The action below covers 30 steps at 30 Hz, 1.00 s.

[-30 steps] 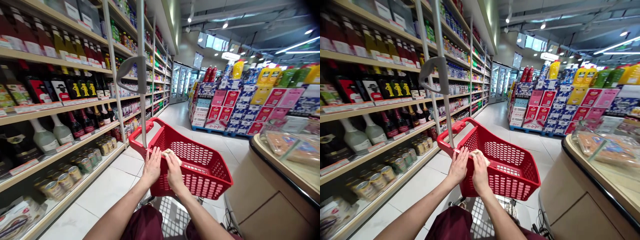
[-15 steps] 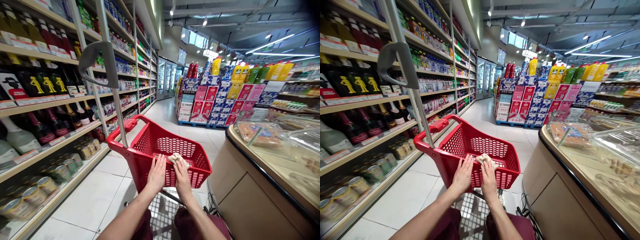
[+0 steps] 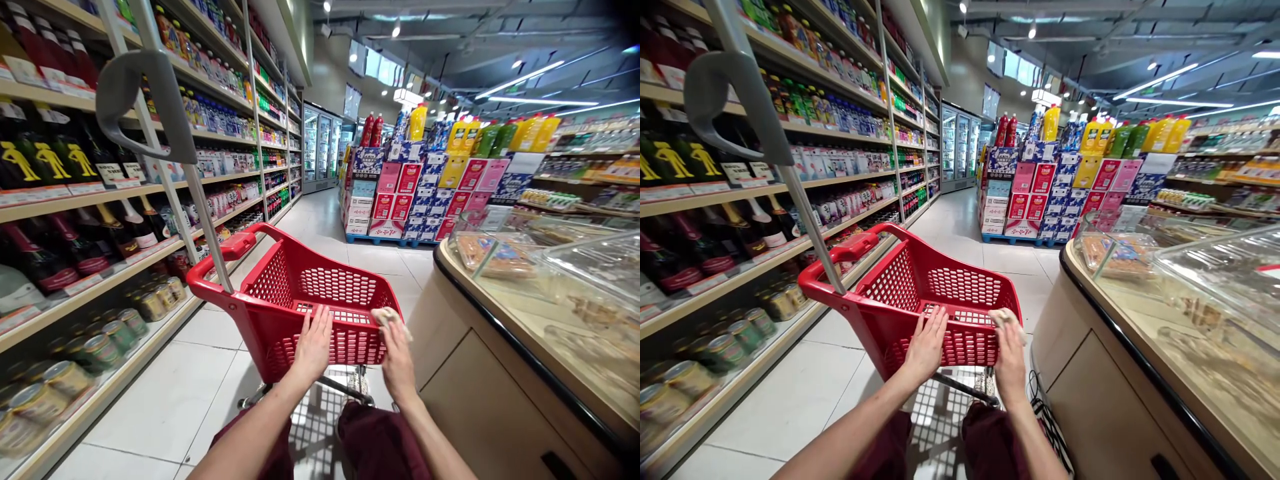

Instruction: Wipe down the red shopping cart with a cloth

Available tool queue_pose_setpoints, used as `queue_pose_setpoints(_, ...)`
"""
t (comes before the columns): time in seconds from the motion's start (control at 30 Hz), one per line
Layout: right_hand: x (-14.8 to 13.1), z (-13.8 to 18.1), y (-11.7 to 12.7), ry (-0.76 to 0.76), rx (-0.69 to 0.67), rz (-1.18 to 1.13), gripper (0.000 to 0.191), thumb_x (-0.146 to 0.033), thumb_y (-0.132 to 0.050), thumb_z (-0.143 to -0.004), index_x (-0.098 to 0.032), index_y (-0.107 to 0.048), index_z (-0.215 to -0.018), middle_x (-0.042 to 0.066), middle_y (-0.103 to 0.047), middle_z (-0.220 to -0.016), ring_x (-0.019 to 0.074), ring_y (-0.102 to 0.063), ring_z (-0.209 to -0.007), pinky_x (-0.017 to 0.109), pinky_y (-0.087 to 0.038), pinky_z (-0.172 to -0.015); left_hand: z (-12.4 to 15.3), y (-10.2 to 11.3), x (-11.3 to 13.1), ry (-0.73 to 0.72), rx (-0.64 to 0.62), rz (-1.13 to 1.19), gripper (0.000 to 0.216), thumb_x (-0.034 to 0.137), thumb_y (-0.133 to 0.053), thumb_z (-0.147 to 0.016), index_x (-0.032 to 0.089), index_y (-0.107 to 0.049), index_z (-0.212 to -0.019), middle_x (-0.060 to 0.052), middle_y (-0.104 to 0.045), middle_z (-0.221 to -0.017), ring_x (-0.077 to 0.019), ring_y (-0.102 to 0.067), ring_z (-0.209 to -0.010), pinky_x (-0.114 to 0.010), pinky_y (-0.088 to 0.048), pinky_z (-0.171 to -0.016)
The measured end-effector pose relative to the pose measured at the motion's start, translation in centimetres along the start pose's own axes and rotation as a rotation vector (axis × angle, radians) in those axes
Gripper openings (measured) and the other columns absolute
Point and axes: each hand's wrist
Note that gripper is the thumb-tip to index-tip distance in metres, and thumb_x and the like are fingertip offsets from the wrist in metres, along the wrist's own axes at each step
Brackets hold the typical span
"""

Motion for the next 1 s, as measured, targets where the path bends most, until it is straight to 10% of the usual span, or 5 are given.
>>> queue_pose_setpoints(0.2,1.8,-1.7,1.8,-0.077,-0.076,0.133,0.048,-0.02,-0.042,-0.078,-0.022,-0.045,-0.126,0.011,-0.053,-0.115,0.0272,-0.044,-0.111,0.05,-0.036,-0.093,-0.1,0.3,-0.4,0.008,0.0,0.004,0.059,0.011,-0.037,-0.075,0.008,-0.03,-0.134,-0.011,-0.032,-0.141,-0.0219,-0.018,-0.133,-0.043,-0.017,-0.108)
queue_pose_setpoints(0.4,4.4,-2.0,1.8,-0.096,-0.108,0.104,0.047,-0.023,-0.039,-0.079,-0.024,-0.043,-0.126,0.009,-0.036,-0.135,0.0279,-0.035,-0.122,0.05,-0.036,-0.093,0.1,0.4,-1.0,0.023,0.005,0.0,0.056,0.01,-0.036,-0.076,0.009,-0.034,-0.132,-0.01,-0.033,-0.14,-0.0216,-0.021,-0.132,-0.043,-0.018,-0.108)
queue_pose_setpoints(0.63,-3.2,-3.0,-0.1,0.09,-0.079,-0.134,0.056,-0.006,-0.026,-0.08,-0.024,-0.034,-0.132,0.006,-0.04,-0.134,0.0205,-0.028,-0.128,0.052,-0.026,-0.103,-0.3,0.6,-0.2,0.002,0.01,0.019,0.057,0.012,-0.036,-0.076,0.009,-0.033,-0.133,-0.01,-0.033,-0.14,-0.0222,-0.02,-0.132,-0.044,-0.018,-0.108)
queue_pose_setpoints(0.87,-1.6,-3.3,1.4,-0.137,0.043,-0.045,0.048,-0.01,-0.027,-0.081,-0.018,-0.045,-0.125,0.01,-0.049,-0.124,0.0224,-0.033,-0.125,0.05,-0.029,-0.102,1.1,1.8,-3.6,0.114,0.021,-0.038,0.057,0.012,-0.037,-0.075,0.009,-0.034,-0.132,-0.011,-0.03,-0.142,-0.0232,-0.019,-0.133,-0.046,-0.016,-0.108)
queue_pose_setpoints(1.0,-5.1,-2.9,-1.0,0.046,-0.012,-0.138,0.052,-0.007,-0.026,-0.081,-0.019,-0.039,-0.13,0.009,-0.043,-0.132,0.0221,-0.027,-0.129,0.053,-0.025,-0.103,1.7,2.0,-3.6,0.087,0.016,-0.044,0.058,0.011,-0.037,-0.075,0.009,-0.033,-0.133,-0.011,-0.033,-0.14,-0.0227,-0.021,-0.132,-0.044,-0.017,-0.108)
Point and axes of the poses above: each hand's wrist, its own z-axis away from the middle knuckle, its own y-axis out of the back of the hand, x = y × z
